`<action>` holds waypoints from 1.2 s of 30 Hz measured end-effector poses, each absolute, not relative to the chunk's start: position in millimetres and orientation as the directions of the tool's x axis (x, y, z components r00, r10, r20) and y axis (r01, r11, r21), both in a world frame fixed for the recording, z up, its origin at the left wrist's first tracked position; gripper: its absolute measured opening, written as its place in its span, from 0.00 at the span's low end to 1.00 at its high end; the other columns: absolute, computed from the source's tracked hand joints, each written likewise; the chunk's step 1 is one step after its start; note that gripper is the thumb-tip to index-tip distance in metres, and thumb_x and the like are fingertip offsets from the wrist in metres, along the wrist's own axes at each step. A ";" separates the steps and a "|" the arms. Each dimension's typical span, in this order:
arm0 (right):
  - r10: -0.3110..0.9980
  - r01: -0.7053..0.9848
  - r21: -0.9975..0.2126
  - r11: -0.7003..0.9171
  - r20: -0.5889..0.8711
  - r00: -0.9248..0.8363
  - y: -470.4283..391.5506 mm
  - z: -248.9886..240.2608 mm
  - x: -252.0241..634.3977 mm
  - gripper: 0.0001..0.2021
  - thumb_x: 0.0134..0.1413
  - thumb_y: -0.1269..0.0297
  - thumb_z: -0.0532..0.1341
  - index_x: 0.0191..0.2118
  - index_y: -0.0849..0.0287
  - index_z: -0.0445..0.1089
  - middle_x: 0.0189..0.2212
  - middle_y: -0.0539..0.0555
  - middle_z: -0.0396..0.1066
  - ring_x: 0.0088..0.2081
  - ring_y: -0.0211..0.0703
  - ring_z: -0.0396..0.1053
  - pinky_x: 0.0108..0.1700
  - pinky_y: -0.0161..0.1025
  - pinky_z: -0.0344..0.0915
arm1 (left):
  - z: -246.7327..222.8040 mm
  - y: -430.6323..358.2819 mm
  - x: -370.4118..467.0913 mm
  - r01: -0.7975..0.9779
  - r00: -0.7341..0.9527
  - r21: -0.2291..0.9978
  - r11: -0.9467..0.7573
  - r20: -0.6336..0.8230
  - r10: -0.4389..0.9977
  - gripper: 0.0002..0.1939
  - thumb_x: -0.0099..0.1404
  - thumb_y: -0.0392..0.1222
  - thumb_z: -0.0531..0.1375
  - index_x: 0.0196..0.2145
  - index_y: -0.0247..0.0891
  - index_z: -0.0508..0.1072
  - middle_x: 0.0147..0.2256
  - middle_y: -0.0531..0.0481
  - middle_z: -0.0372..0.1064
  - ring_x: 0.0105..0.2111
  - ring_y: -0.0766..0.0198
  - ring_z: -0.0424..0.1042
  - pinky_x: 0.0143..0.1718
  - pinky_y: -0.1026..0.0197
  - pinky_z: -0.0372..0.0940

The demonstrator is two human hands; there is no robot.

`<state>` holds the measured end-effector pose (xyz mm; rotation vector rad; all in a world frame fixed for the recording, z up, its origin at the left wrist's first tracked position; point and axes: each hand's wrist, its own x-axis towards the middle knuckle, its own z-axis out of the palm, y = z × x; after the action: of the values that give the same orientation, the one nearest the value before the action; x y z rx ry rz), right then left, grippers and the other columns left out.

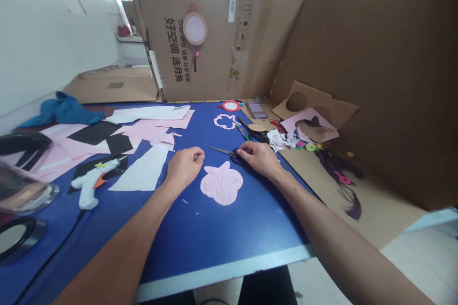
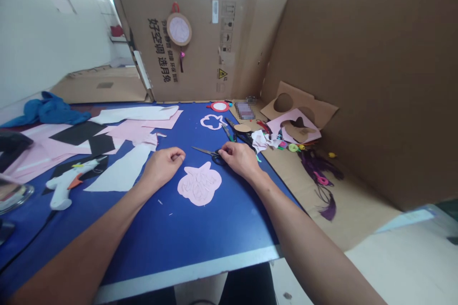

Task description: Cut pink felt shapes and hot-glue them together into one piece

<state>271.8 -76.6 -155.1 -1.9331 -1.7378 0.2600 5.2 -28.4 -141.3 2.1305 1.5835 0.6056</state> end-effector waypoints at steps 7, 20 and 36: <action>0.965 0.880 -0.470 -0.064 0.195 0.175 -79.7 -155.1 270.0 0.09 0.68 0.55 0.66 0.41 0.49 0.83 0.33 0.50 0.82 0.34 0.45 0.76 0.33 0.39 0.58 | -140.7 -31.6 9.3 0.832 0.252 0.490 -0.259 0.081 0.964 0.11 0.73 0.40 0.61 0.43 0.48 0.85 0.39 0.51 0.85 0.39 0.55 0.80 0.34 0.58 0.58; 0.986 0.962 -0.266 -0.059 0.135 0.098 63.5 -118.6 245.9 0.13 0.69 0.60 0.67 0.55 0.54 0.82 0.49 0.57 0.84 0.50 0.53 0.80 0.49 0.42 0.73 | -152.8 -23.4 15.1 0.842 0.195 0.486 -0.234 0.130 0.972 0.11 0.72 0.44 0.60 0.40 0.52 0.85 0.37 0.54 0.84 0.41 0.54 0.81 0.36 0.57 0.60; 0.941 0.939 0.065 0.338 -0.054 -0.335 158.0 -111.5 256.6 0.14 0.68 0.64 0.70 0.57 0.55 0.79 0.59 0.61 0.76 0.55 0.54 0.77 0.57 0.47 0.73 | -154.3 -27.9 14.9 0.815 0.214 0.525 -0.243 0.117 0.970 0.11 0.73 0.42 0.60 0.39 0.52 0.84 0.35 0.50 0.83 0.38 0.52 0.80 0.36 0.56 0.59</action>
<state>256.6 158.0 -111.5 -1.8555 -2.6357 -0.0360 14.9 -27.9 -154.3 2.1444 1.6646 0.6110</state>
